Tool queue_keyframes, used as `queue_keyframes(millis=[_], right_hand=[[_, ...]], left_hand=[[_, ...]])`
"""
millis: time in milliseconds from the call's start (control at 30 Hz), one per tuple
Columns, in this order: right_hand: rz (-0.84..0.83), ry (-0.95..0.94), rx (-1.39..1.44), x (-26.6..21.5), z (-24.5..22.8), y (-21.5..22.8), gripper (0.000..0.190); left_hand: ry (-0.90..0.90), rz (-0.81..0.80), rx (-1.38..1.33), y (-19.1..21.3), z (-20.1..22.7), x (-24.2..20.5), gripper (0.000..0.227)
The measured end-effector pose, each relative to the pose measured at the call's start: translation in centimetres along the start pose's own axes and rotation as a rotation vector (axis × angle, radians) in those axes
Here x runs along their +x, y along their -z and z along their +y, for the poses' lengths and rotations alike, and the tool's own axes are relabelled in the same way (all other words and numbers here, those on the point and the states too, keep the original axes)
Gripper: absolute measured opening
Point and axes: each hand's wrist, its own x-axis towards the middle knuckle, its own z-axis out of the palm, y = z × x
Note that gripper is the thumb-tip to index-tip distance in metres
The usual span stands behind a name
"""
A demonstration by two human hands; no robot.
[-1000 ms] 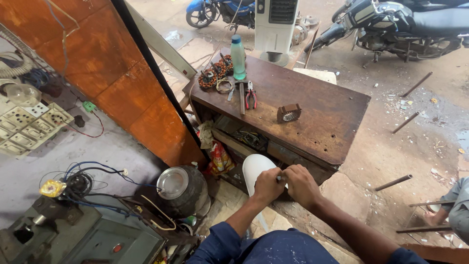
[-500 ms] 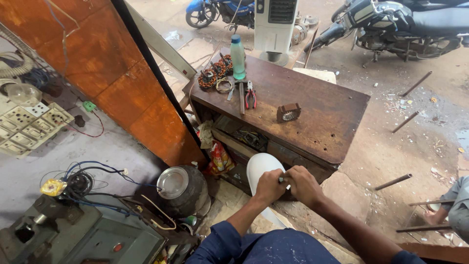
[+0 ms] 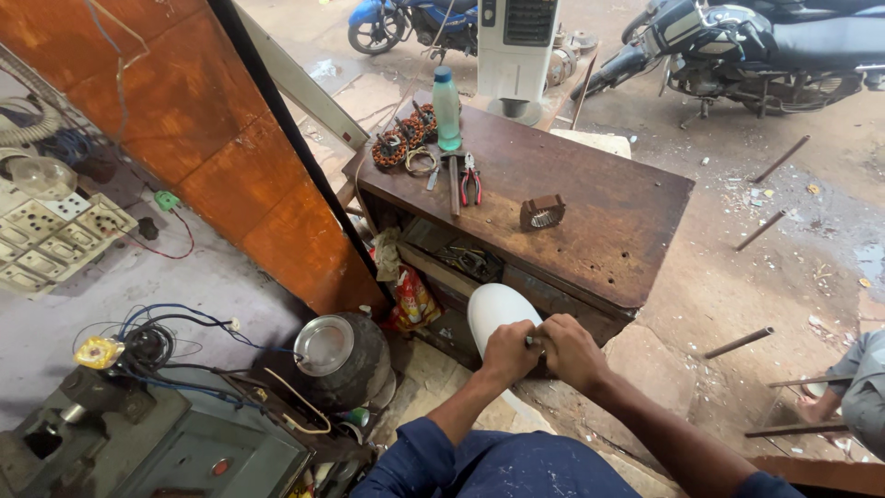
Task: The person cuts a white plastic sheet into a long strip using scissors. They then fold the strip and cut it into smaller pieces, placing the cut pieces on the workbench.
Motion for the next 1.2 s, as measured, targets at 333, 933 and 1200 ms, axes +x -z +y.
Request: queue_keyframes(millis=[333,933,1200], right_hand=[[0.071,0.05,-0.033,0.2,-0.2,-0.9,0.01],[-0.033,0.008,-0.182,-0.4,0.3,-0.5,0.016],[0.237,0.182,-0.171,0.0,-0.8,-2.6,0.035]], left_hand=[[0.032,0.014,0.012,1.1,0.1,0.1,0.017],[-0.037,0.016,0.026,0.6,0.1,-0.7,0.014],[0.025,-0.005,0.554,2.5,-1.9,2.2,0.009]])
